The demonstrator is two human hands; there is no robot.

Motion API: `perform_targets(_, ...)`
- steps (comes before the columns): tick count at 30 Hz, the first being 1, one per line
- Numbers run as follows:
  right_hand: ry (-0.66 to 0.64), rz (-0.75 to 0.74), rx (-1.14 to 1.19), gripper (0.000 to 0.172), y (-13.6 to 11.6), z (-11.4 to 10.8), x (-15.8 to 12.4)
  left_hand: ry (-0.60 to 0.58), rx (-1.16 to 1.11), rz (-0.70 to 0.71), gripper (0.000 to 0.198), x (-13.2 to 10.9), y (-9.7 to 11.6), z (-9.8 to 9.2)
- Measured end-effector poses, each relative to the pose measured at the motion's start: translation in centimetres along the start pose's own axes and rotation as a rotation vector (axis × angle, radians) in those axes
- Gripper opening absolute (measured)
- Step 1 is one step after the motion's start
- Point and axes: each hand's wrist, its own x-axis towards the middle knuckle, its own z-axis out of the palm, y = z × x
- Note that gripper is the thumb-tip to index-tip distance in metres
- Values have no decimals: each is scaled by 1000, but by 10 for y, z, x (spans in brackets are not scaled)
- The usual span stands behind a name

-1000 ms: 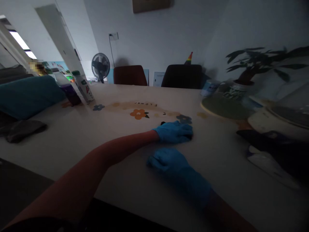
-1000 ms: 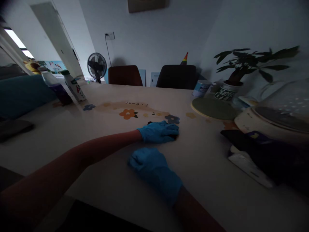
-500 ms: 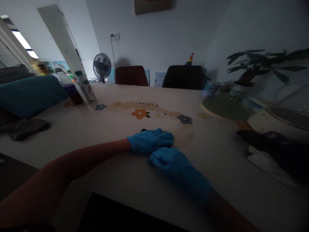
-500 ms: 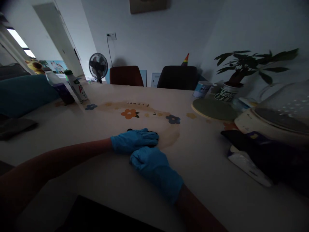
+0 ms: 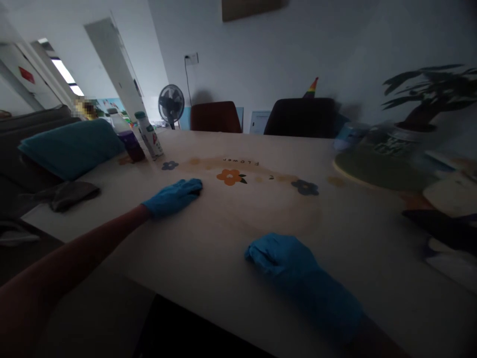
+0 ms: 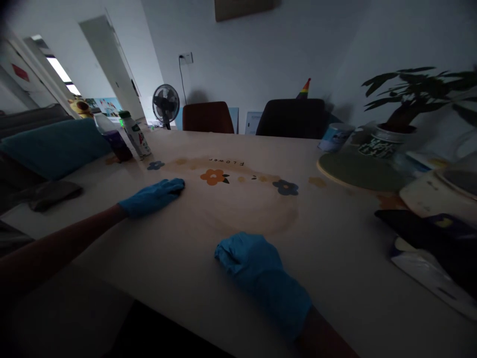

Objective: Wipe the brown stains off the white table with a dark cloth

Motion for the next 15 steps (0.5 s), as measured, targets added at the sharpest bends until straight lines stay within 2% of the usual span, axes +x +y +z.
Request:
perform_targets(4, -50, 12, -2, 28, 4, 2, -1, 59, 60, -181, 73, -1, -59, -26)
perform_targets(7, -53, 16, -13, 32, 5, 3, -1, 133, 65, -274, 73, 1, -86, -41)
perform_targets(11, -85, 53, -13, 32, 3, 2, -2, 164, 72, -360, 72, 6, -95, -46)
perform_targets(15, -19, 22, -20, 28, 0, 4, -1, 141, 89, -357, 80, 5, -85, -37)
